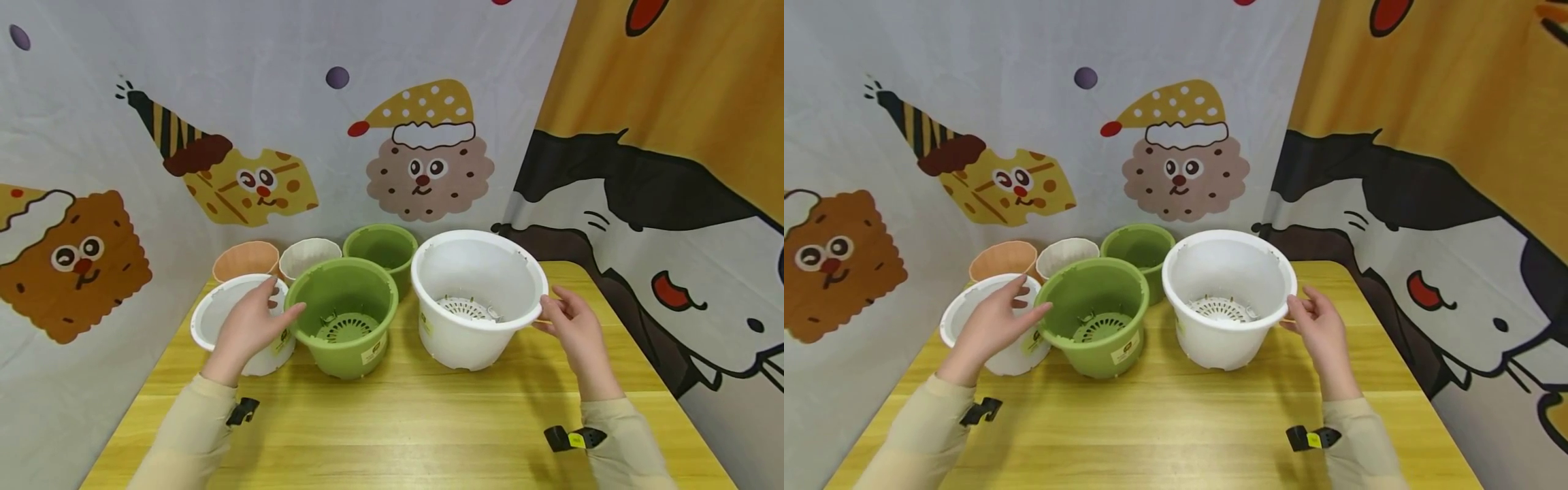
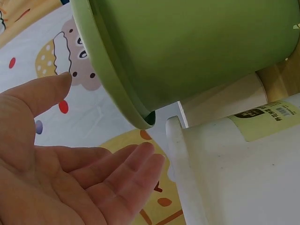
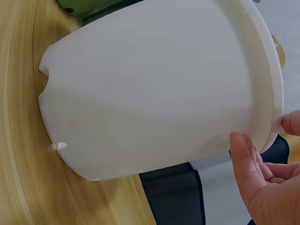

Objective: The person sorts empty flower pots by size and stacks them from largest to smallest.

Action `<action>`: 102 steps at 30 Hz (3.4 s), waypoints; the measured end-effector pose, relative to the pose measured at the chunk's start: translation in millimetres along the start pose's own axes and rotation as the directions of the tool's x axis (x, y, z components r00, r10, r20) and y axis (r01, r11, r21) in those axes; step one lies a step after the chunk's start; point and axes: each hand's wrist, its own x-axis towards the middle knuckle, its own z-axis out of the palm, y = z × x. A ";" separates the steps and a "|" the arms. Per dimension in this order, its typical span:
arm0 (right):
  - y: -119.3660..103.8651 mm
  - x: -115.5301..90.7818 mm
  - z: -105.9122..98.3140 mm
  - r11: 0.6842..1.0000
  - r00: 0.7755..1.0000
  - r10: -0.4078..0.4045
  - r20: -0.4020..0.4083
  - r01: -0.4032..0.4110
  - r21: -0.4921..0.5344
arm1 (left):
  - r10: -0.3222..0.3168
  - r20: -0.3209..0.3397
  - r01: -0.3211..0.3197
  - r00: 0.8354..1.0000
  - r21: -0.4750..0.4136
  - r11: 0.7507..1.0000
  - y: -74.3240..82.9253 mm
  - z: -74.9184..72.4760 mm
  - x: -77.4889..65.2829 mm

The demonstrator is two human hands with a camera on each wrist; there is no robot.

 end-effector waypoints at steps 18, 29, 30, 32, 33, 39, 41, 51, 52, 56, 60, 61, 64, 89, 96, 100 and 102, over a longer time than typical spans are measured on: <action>-3.6 1.9 5.1 0.990 0.998 0.051 0.035 -0.055 0.126 | 0.035 -0.036 -0.035 0.999 -0.011 0.999 -3.5 3.1 15.6; -5.5 3.4 4.7 0.975 0.995 0.096 0.037 -0.101 0.198 | 0.055 -0.030 -0.055 0.998 0.017 0.998 5.6 3.4 28.9; -5.6 3.7 4.6 0.974 0.994 0.099 0.038 -0.105 0.201 | 0.054 -0.028 -0.053 0.998 0.015 0.998 6.3 3.4 29.7; -5.7 4.4 4.6 0.971 0.993 0.107 0.041 -0.113 0.209 | 0.047 -0.024 -0.046 0.999 0.016 0.999 7.3 3.5 30.9; -5.8 4.9 4.6 0.973 0.993 0.108 0.043 -0.115 0.203 | 0.042 -0.023 -0.042 0.999 0.017 0.999 7.8 3.5 31.3; -7.3 8.3 3.4 0.992 0.994 0.088 0.070 -0.094 0.088 | 0.044 -0.017 -0.043 0.999 0.036 0.998 8.0 5.1 34.2; -8.5 9.3 2.0 0.996 0.994 0.077 0.079 -0.080 0.041 | 0.047 -0.014 -0.046 0.999 0.040 0.998 7.5 5.9 35.6; -16.1 15.1 -2.5 0.996 0.992 0.064 0.109 -0.057 -0.065 | 0.047 -0.001 -0.047 0.999 0.079 0.996 7.5 9.0 40.8; -16.6 15.6 -2.5 0.995 0.992 0.071 0.106 -0.064 -0.073 | 0.049 0.001 -0.049 0.999 0.084 0.995 7.5 9.5 41.1; -17.4 19.3 -3.3 0.993 0.991 0.085 0.100 -0.076 -0.088 | 0.063 0.001 -0.063 0.998 0.111 0.992 6.8 11.4 42.3; -17.8 22.7 -3.5 0.993 0.993 0.074 0.096 -0.065 -0.096 | 0.076 0.003 -0.076 0.997 0.135 0.988 6.4 12.3 43.6; -17.6 23.4 -3.5 0.994 0.993 0.071 0.094 -0.061 -0.095 | 0.077 0.004 -0.077 0.997 0.139 0.987 6.4 12.5 43.9; -17.4 24.0 -3.3 0.994 0.994 0.061 0.088 -0.053 -0.096 | 0.078 0.005 -0.078 0.997 0.149 0.986 6.5 13.1 45.3; -17.6 21.7 2.7 0.993 0.993 0.110 0.047 -0.108 -0.051 | -0.041 0.108 0.017 0.993 0.214 0.977 -1.4 13.8 71.7; -18.0 21.9 3.0 0.991 0.992 0.122 0.036 -0.120 -0.057 | -0.044 0.101 0.021 0.994 0.213 0.977 -2.0 13.6 75.9; -18.4 22.4 2.5 0.991 0.992 0.124 0.035 -0.122 -0.056 | -0.056 0.097 0.034 0.994 0.209 0.977 -2.7 14.4 76.4; -18.8 22.8 2.1 0.991 0.991 0.127 0.035 -0.125 -0.055 | -0.066 0.095 0.045 0.993 0.204 0.978 -3.1 14.8 76.4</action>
